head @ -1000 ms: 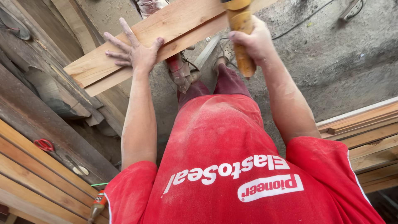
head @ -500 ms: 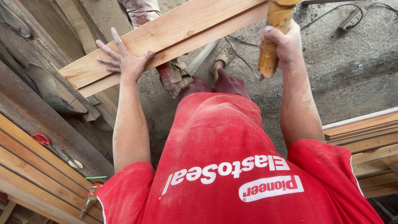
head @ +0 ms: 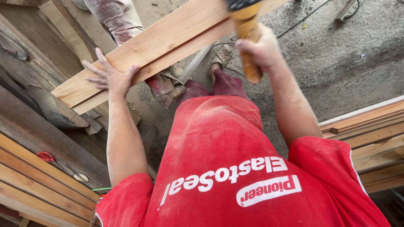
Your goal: The person uses an electric sander to smooth the surface of a long wooden plank. They hold the plank with one hand and move the sander along its length, then flip the plank to sand the other side.
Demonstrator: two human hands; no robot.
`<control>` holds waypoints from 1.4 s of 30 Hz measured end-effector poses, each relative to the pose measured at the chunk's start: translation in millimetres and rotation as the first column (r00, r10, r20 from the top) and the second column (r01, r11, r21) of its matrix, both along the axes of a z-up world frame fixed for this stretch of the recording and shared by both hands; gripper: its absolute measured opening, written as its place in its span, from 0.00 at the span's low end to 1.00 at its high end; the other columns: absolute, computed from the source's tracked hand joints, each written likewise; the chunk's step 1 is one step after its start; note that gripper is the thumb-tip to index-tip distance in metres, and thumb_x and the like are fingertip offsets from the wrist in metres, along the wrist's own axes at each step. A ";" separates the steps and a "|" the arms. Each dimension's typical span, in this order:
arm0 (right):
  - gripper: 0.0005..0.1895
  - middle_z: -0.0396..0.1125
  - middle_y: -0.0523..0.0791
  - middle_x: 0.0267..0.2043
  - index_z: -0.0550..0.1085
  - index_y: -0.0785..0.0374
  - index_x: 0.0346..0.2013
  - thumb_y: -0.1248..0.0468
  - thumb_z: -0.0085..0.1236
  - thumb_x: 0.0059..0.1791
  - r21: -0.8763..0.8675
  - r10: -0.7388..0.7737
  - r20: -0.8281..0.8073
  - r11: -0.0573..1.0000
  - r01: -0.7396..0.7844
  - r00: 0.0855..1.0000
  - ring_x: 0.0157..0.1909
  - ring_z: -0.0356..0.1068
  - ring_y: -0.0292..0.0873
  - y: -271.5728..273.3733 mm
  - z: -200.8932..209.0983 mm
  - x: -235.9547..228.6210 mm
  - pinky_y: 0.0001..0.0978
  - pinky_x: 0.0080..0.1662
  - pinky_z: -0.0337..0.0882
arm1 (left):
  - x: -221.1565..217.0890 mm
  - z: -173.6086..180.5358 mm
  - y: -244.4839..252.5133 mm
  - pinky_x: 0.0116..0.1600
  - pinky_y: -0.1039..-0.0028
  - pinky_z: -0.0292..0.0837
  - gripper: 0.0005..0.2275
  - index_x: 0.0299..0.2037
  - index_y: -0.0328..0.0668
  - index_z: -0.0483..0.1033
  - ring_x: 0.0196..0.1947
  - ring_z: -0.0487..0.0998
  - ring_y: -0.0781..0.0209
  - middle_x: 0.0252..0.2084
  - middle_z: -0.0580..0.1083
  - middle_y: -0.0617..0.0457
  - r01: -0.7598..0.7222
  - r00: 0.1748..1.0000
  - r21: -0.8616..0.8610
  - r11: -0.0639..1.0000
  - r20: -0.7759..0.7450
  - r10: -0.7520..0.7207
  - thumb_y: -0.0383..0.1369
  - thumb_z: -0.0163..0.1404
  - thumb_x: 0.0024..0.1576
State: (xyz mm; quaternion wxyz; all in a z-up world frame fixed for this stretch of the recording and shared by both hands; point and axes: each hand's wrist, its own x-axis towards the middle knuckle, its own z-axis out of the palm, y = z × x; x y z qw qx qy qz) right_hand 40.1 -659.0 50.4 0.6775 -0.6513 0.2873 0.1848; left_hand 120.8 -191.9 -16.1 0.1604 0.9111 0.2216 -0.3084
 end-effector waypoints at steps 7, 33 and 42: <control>0.24 0.68 0.47 0.40 0.69 0.67 0.52 0.60 0.66 0.46 0.012 -0.213 0.129 0.977 0.213 0.969 0.37 0.74 0.42 -102.3 -1.8 6.4 0.40 0.43 0.84 | 0.3 -2.3 1.5 0.73 0.27 0.19 0.60 0.80 0.76 0.31 0.74 0.13 0.19 0.78 0.15 0.43 -0.015 1.000 0.015 1.000 0.011 0.015 0.53 0.72 0.46; 0.26 0.71 0.44 0.43 0.71 0.63 0.52 0.59 0.67 0.42 0.021 0.027 -0.027 0.999 -0.027 0.999 0.41 0.73 0.38 -19.9 6.2 -19.8 0.32 0.47 0.78 | -1.5 -2.8 3.1 0.74 0.28 0.18 0.64 0.80 0.78 0.31 0.75 0.14 0.22 0.80 0.18 0.47 -0.022 0.999 0.040 0.999 -0.026 0.023 0.61 0.71 0.40; 0.23 0.68 0.47 0.40 0.70 0.68 0.52 0.61 0.65 0.47 0.159 -0.250 0.151 0.961 0.226 0.956 0.39 0.73 0.41 -109.2 -1.8 -32.8 0.38 0.44 0.81 | -1.6 -13.7 10.1 0.73 0.26 0.19 0.64 0.81 0.76 0.31 0.75 0.14 0.19 0.79 0.17 0.44 -0.012 1.000 0.027 1.000 0.013 0.011 0.61 0.72 0.41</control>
